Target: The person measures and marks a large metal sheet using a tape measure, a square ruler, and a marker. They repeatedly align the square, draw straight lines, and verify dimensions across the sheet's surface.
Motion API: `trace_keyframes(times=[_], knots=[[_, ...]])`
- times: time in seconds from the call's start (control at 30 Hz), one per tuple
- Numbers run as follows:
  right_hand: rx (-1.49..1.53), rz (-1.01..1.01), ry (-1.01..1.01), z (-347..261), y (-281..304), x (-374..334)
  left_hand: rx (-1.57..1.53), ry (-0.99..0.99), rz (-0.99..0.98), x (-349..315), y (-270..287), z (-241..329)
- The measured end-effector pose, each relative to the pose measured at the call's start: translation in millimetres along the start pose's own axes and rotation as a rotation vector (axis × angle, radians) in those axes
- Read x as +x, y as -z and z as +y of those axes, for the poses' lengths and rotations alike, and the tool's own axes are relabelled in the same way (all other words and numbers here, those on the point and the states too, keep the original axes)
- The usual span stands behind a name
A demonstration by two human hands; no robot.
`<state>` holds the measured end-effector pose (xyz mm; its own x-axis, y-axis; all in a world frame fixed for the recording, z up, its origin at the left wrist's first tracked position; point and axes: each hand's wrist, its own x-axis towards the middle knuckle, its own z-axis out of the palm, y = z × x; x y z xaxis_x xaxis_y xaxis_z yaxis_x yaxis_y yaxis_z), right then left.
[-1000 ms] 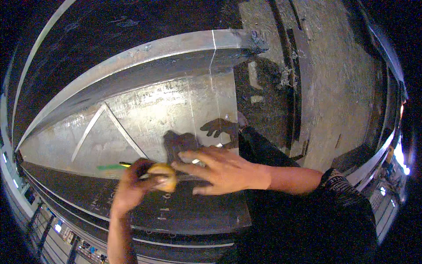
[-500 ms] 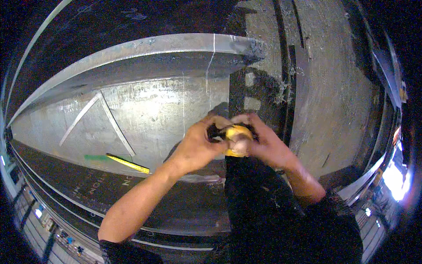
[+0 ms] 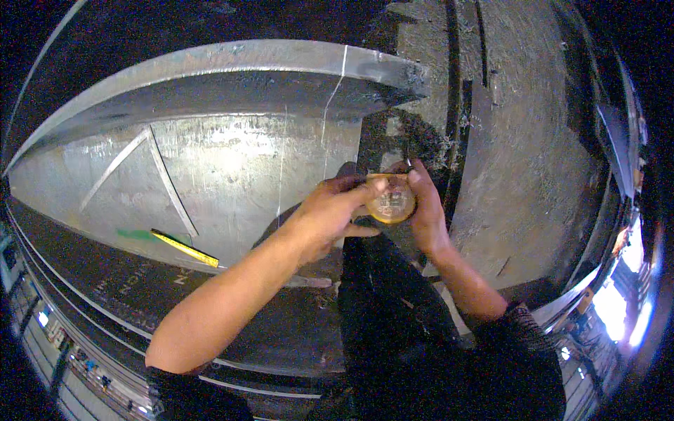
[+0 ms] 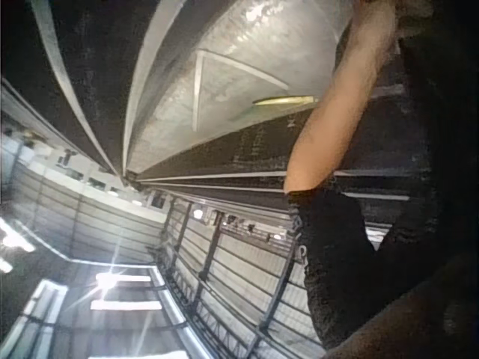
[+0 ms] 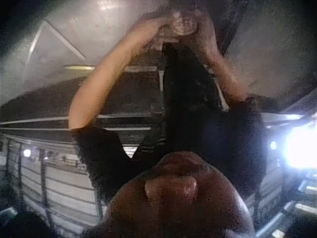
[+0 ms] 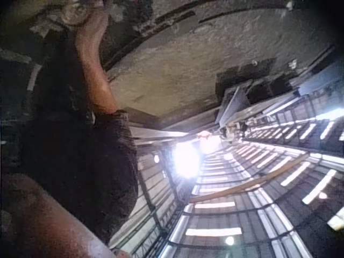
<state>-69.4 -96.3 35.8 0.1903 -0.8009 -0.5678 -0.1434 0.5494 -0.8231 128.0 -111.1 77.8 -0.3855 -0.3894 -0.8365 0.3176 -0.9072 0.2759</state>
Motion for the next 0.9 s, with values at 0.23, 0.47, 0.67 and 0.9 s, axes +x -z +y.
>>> trace_keyframes(times=[0.23, 0.47, 0.67, 0.9], knots=[[-0.976, 0.056, 0.459, -67, -11, -15, 0.426, -0.479, 0.170, 9, 0, -9], [-0.975, -0.104, 0.599, -76, -17, 15, 0.148, -0.501, 0.008, 23, -5, 10], [-1.054, -0.284, 0.386, -71, -3, 34, 0.508, -0.384, 0.142, 26, 28, 14], [-1.299, 0.055, 0.429, -27, 57, 90, 1.073, -0.974, 0.538, 24, 139, 55]])
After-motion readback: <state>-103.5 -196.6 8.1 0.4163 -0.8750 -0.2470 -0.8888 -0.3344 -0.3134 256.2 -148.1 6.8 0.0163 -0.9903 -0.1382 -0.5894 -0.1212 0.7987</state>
